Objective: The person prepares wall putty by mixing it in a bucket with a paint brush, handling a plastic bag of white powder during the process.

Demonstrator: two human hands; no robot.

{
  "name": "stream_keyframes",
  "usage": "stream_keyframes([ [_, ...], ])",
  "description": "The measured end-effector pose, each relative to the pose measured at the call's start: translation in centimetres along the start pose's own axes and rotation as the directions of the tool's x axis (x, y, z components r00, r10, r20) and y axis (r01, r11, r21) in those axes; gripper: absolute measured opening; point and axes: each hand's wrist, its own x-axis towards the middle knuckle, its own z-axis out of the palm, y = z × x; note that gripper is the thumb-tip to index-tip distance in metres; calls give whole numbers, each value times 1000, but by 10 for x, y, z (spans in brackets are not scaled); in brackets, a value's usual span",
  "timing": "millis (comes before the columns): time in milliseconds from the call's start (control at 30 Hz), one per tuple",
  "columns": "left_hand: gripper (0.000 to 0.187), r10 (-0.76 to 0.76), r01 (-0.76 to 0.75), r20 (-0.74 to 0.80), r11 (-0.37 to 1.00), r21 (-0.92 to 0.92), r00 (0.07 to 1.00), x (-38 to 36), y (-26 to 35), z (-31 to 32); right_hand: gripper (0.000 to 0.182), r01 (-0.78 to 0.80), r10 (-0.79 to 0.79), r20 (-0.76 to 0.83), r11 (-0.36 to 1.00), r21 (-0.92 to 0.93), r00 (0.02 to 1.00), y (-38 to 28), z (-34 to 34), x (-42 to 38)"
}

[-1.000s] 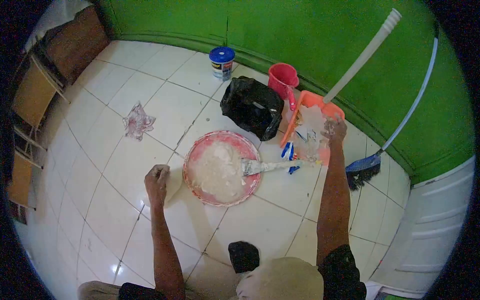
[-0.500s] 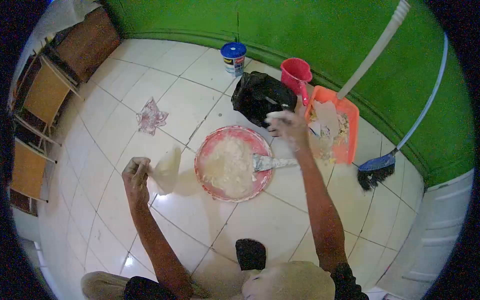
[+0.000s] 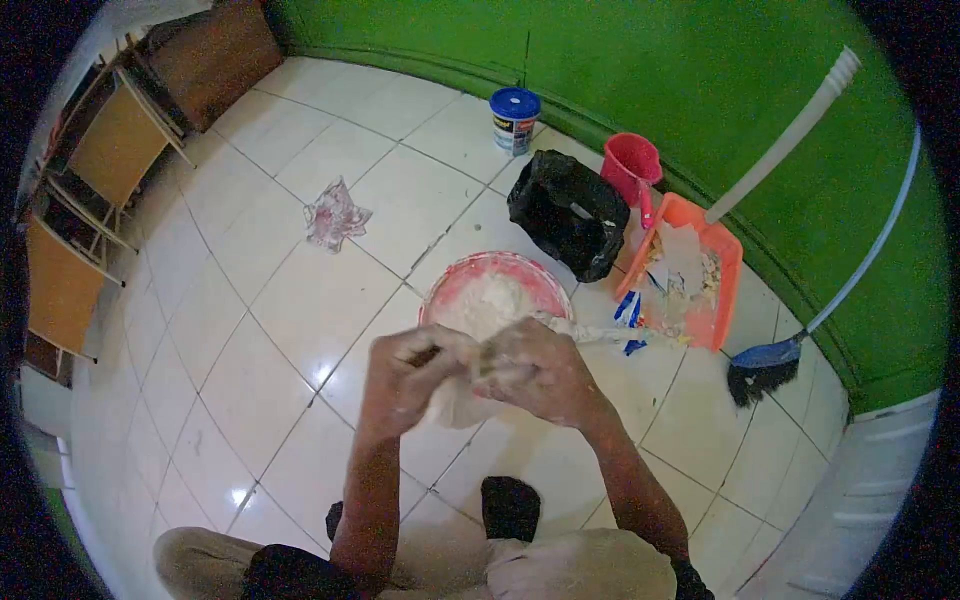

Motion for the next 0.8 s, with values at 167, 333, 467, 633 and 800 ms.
stream_keyframes([
  [167, 12, 1, -122, 373, 947, 299, 928, -20, -16, 49, 23, -318, 332, -11, 911, 262, 943, 7, -10, -92],
  [333, 16, 106, -241, 480, 943, 229, 871, -42, -95, 92, 14, -447, 478, -52, 851, 277, 877, 34, -3, -164],
  [467, 17, -97, -11, 477, 976, 219, 873, -39, -116, 116, 14, -548, 567, -31, 808, 215, 823, 49, -17, -179],
  [633, 20, -48, -5, 434, 993, 120, 900, -14, -126, 129, 17, -535, 548, -183, 837, 120, 816, 73, -24, -169],
  [800, 18, -227, 178, 402, 972, 156, 887, -4, -154, 133, 17, -503, 570, -312, 820, 273, 760, 92, -9, -165],
])
